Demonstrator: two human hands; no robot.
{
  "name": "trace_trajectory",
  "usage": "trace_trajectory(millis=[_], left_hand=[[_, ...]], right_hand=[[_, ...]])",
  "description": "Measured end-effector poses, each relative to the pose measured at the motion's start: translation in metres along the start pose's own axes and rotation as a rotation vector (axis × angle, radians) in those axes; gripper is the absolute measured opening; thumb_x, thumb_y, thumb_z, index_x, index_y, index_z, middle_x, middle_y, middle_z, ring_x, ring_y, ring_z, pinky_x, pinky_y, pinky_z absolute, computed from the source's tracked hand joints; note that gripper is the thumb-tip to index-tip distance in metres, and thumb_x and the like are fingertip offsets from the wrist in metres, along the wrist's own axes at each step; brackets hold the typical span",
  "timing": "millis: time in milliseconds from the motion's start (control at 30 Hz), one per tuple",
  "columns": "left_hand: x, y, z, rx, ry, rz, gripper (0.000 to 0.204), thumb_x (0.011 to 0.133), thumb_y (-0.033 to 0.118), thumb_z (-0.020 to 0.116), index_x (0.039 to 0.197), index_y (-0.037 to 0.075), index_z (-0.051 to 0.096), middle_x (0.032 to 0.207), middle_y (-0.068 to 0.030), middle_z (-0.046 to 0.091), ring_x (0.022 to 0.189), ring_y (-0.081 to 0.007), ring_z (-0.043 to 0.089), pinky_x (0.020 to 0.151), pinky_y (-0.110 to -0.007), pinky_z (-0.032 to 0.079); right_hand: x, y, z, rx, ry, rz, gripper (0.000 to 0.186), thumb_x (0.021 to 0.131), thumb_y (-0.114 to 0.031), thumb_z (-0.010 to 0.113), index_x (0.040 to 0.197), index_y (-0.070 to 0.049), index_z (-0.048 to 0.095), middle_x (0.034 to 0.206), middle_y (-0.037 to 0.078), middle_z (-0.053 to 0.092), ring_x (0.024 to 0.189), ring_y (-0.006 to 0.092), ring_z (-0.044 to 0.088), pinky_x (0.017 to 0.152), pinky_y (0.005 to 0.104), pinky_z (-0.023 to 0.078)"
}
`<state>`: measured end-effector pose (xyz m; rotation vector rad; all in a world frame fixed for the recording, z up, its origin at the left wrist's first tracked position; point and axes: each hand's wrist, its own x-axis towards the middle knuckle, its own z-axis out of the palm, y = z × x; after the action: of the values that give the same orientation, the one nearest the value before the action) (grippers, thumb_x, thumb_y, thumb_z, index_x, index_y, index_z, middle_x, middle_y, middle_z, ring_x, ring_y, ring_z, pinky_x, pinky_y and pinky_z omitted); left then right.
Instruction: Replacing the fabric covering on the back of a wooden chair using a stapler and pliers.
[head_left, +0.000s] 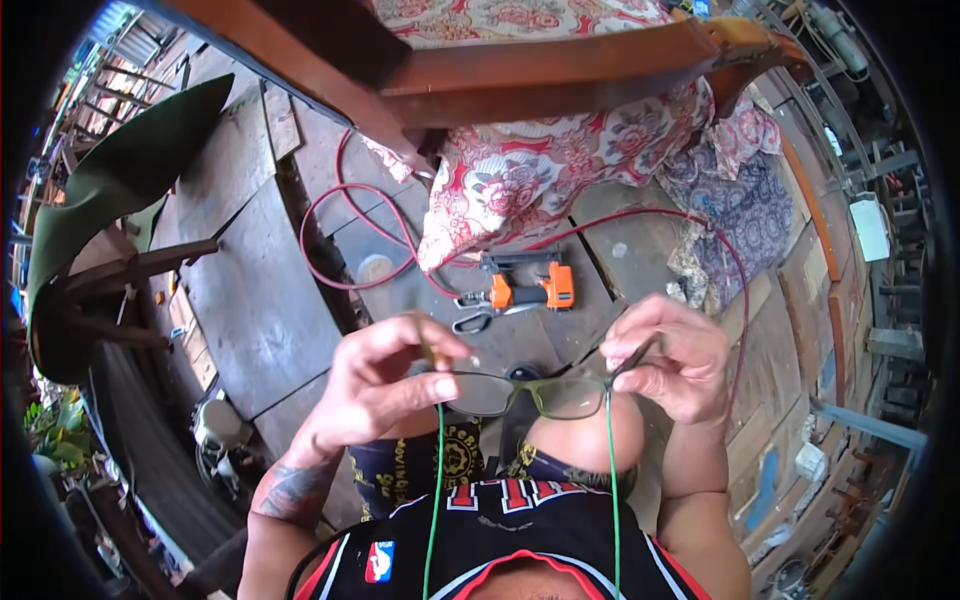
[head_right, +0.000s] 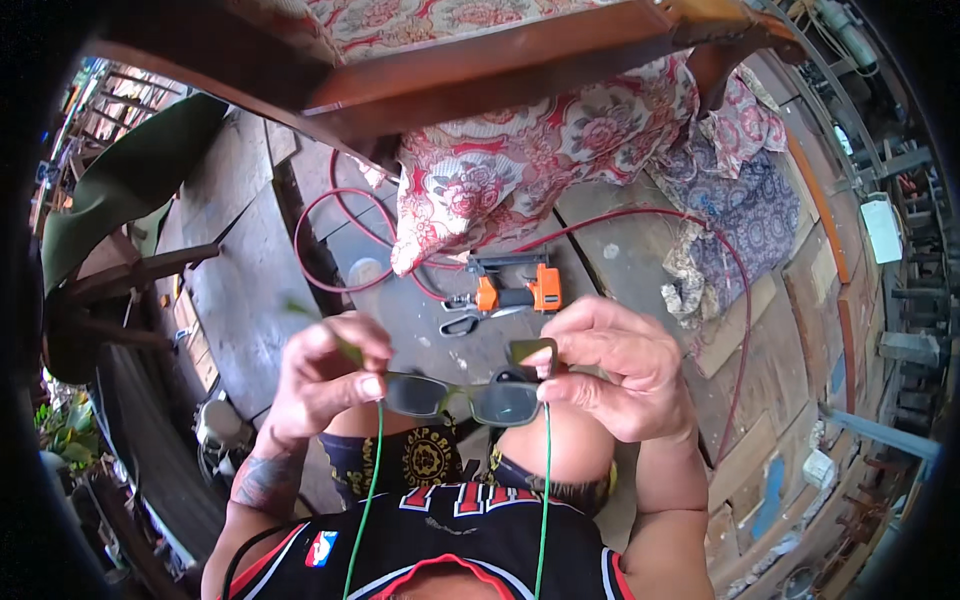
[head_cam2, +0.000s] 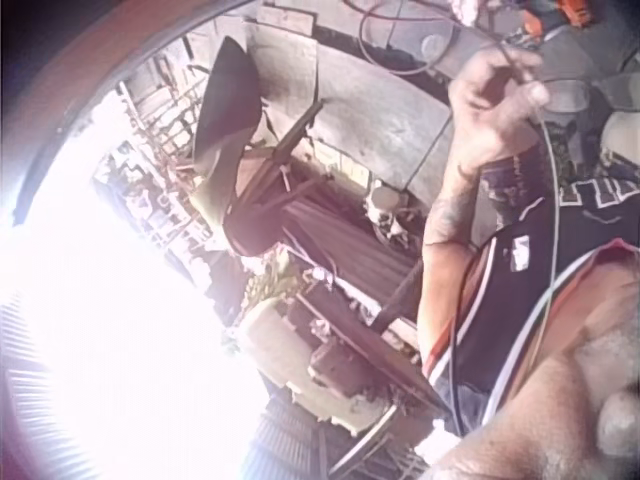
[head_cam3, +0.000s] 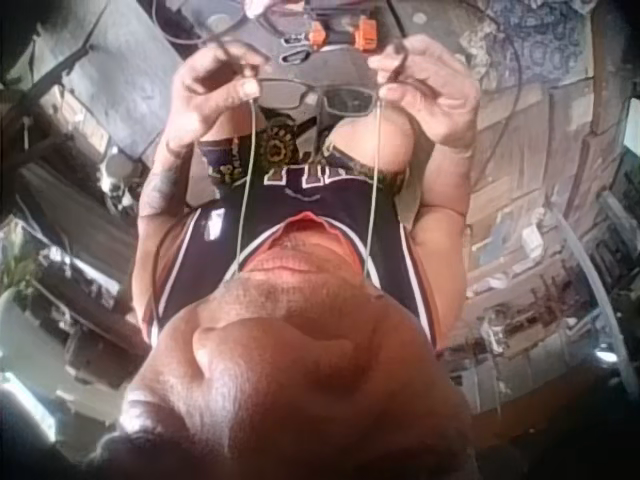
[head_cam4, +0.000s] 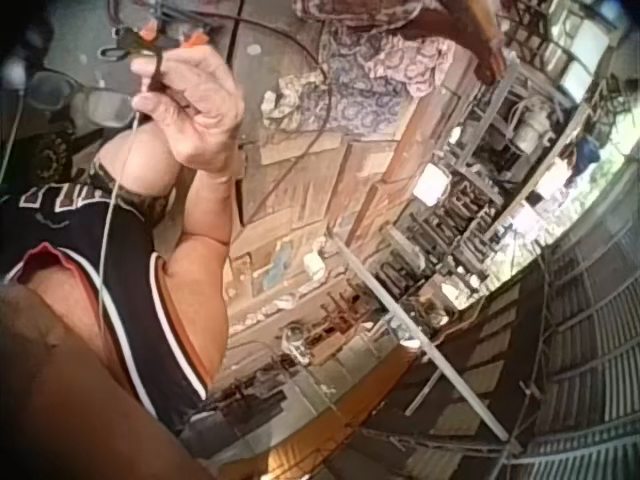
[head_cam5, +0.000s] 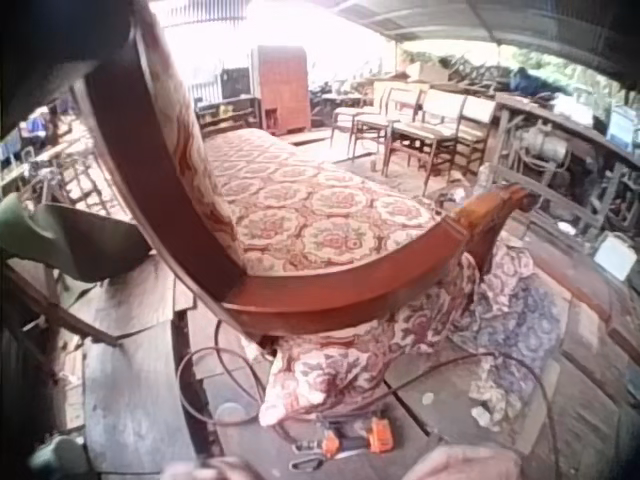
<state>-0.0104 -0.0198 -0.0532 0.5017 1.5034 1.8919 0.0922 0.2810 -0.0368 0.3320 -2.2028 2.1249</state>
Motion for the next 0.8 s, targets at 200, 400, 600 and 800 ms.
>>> trace_trajectory(millis=[200,400,600,800], left_hand=[[-0.003,-0.032,-0.040,0.223,0.171,0.838,0.027,0.077,0.008,0.087,0.099,0.009,0.072,0.087,-0.0041,0.064,0.074,-0.0223,0.061,0.065,-0.035,0.051],[-0.020,-0.032,-0.053,0.013,0.196,1.105,0.031,0.081,0.015,0.083,0.107,0.013,0.068,0.099,-0.0051,0.059,0.084,-0.0225,0.057,0.072,-0.035,0.049],[-0.041,-0.042,-0.075,0.080,0.218,0.967,0.037,0.085,0.022,0.077,0.117,0.011,0.062,0.111,-0.0084,0.056,0.096,-0.0250,0.054,0.081,-0.039,0.045],[-0.045,-0.053,-0.105,0.050,0.218,0.962,0.043,0.089,0.028,0.071,0.126,0.010,0.057,0.122,-0.0117,0.053,0.108,-0.0276,0.051,0.091,-0.043,0.042]], right_hand=[[0.028,0.015,0.062,-0.278,0.330,-0.414,0.018,0.081,-0.015,0.081,0.088,-0.006,0.068,0.082,0.006,0.056,0.070,0.0201,0.058,0.059,0.0313,0.050],[0.039,-0.018,0.094,-0.375,0.363,-0.486,0.021,0.086,-0.023,0.077,0.096,-0.012,0.062,0.094,0.006,0.053,0.083,0.0197,0.054,0.065,0.0319,0.046],[0.036,-0.014,0.106,-0.475,0.390,-0.450,0.028,0.088,-0.029,0.072,0.106,-0.013,0.057,0.105,0.007,0.051,0.093,0.0216,0.051,0.074,0.0344,0.043],[0.043,-0.016,0.123,-0.562,0.383,-0.446,0.036,0.091,-0.036,0.067,0.116,-0.014,0.053,0.115,0.008,0.049,0.104,0.0234,0.049,0.083,0.0370,0.041]])
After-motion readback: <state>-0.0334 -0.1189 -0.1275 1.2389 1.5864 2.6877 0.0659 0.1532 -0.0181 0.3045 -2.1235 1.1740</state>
